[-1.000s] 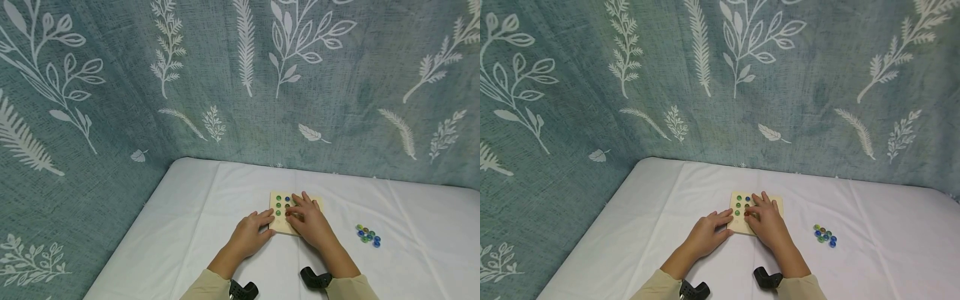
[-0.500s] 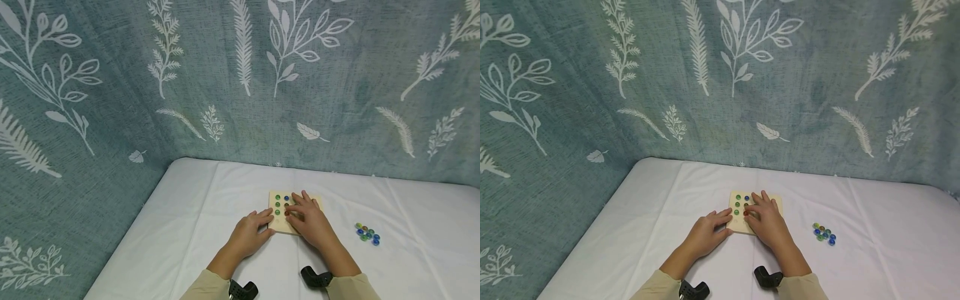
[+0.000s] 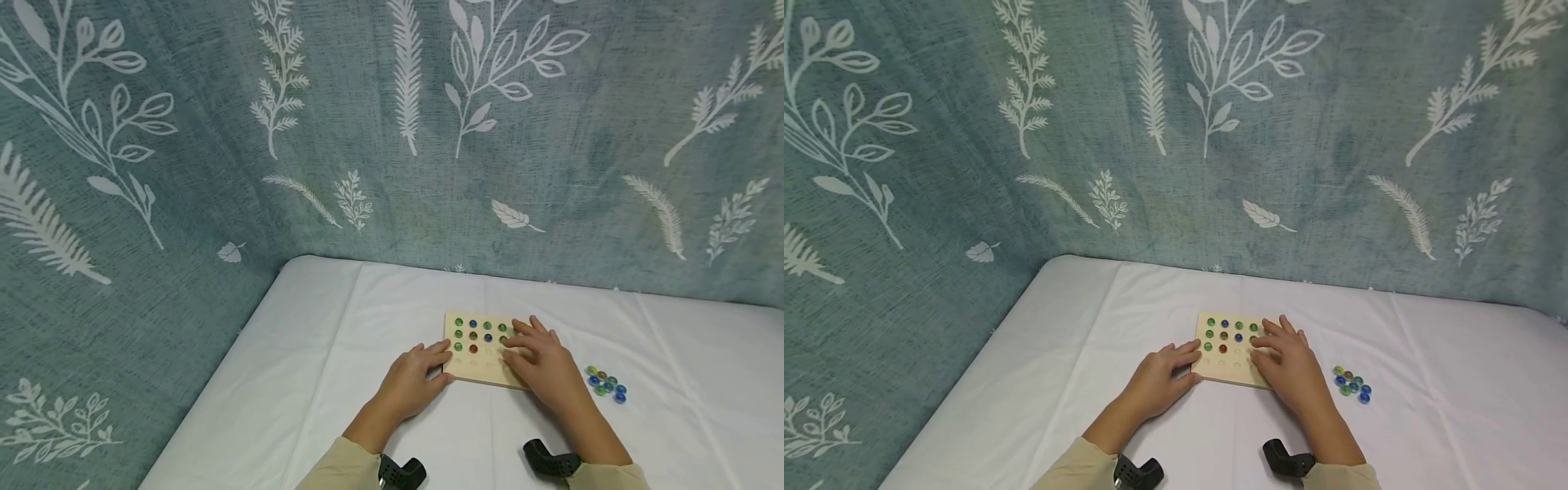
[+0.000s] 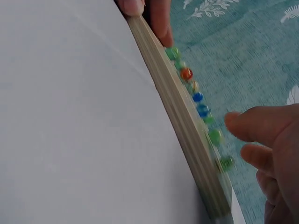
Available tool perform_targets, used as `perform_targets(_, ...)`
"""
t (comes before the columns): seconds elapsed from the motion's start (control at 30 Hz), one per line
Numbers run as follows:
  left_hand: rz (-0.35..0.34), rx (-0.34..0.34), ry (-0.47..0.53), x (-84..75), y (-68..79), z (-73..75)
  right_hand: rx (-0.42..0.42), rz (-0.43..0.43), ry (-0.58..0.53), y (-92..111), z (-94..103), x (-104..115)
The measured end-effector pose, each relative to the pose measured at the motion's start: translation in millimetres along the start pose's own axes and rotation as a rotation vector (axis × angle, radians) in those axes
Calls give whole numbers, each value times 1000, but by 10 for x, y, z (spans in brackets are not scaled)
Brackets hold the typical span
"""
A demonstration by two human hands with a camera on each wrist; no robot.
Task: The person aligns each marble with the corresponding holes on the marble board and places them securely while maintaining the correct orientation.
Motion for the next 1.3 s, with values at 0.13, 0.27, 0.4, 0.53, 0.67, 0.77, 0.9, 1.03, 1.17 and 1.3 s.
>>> perform_targets(0.13,-8,-9,3,-10,-12,2,-80,7,1,90,183,-114)
perform_targets(0.27,-5,-11,5,-7,-8,-2,-132,8,-23,200,377,-245)
perform_targets(0.4,16,2,14,3,-2,-22,-141,-31,-20,302,545,-441)
perform_targets(0.53,20,6,15,6,-7,-30,-137,-95,9,357,653,-651)
perform_targets(0.67,8,0,15,3,-21,-24,-106,-182,18,365,687,-848)
perform_targets(0.77,5,2,18,5,-21,-25,-71,-240,12,364,683,-964)
perform_targets(0.9,-22,-8,22,-19,-19,-11,-31,-296,-10,372,660,-1055)
perform_targets(1.03,-40,-21,21,-43,-16,11,-6,-310,-14,365,633,-1080)
perform_targets(1.17,-32,-16,20,-46,-7,3,-5,-304,17,362,625,-1079)
perform_targets(1.3,-30,-15,26,-58,-4,1,-18,-326,70,354,625,-1101)
Point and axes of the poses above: each hand's wrist, its own y-axis away from the middle knuckle, its own z-axis out of the back of the hand, x = y × z, the point moved 9 cm from there along -y, towards the middle knuckle, and after that the axes turned 9 degrees about -z, right-handed, at the moved point
